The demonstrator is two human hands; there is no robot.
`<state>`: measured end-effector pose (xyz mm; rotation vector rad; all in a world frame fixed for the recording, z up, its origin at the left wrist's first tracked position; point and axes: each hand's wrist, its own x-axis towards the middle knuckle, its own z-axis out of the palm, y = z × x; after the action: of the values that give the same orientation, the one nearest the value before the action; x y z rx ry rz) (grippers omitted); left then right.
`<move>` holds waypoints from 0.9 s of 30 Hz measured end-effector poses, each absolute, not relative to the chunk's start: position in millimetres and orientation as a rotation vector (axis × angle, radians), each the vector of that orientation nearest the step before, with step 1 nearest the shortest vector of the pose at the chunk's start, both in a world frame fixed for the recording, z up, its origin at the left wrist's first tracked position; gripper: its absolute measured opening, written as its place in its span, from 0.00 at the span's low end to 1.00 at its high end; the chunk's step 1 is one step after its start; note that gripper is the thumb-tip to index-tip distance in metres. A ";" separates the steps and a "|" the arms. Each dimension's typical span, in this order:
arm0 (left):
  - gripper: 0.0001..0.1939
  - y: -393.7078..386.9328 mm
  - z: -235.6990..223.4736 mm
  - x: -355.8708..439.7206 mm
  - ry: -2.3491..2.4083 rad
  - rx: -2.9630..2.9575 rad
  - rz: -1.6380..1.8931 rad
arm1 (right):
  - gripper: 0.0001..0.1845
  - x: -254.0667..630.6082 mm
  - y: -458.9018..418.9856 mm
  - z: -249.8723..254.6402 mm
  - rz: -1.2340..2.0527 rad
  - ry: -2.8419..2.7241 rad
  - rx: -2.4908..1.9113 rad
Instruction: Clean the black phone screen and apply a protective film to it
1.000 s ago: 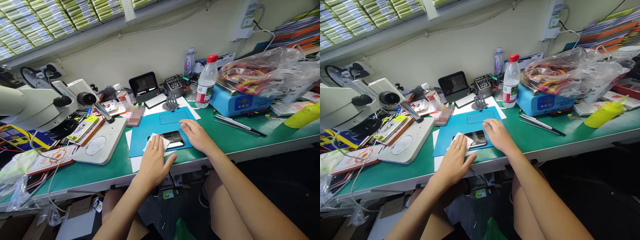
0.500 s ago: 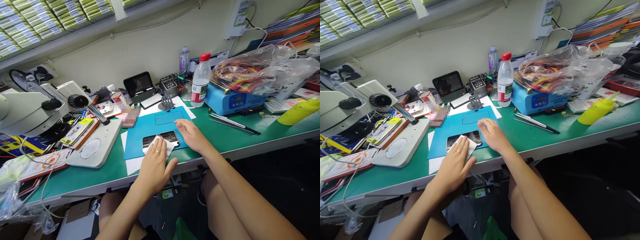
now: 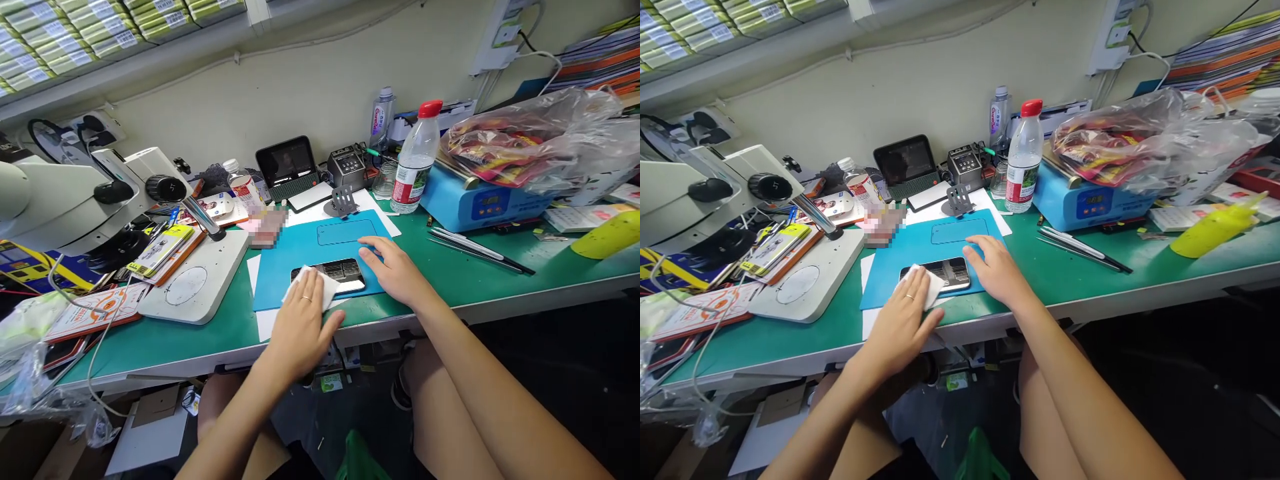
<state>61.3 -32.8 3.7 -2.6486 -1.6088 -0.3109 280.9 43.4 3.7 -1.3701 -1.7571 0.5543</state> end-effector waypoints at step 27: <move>0.44 -16.4 5.0 129.4 -1.639 -2.657 -0.455 | 0.23 280.2 46.4 5.3 0.531 -1.781 -1.402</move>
<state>129.4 -16.4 5.0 -2.6573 -1.6391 -0.4552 280.2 46.4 5.3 -1.4022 -1.7809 0.5314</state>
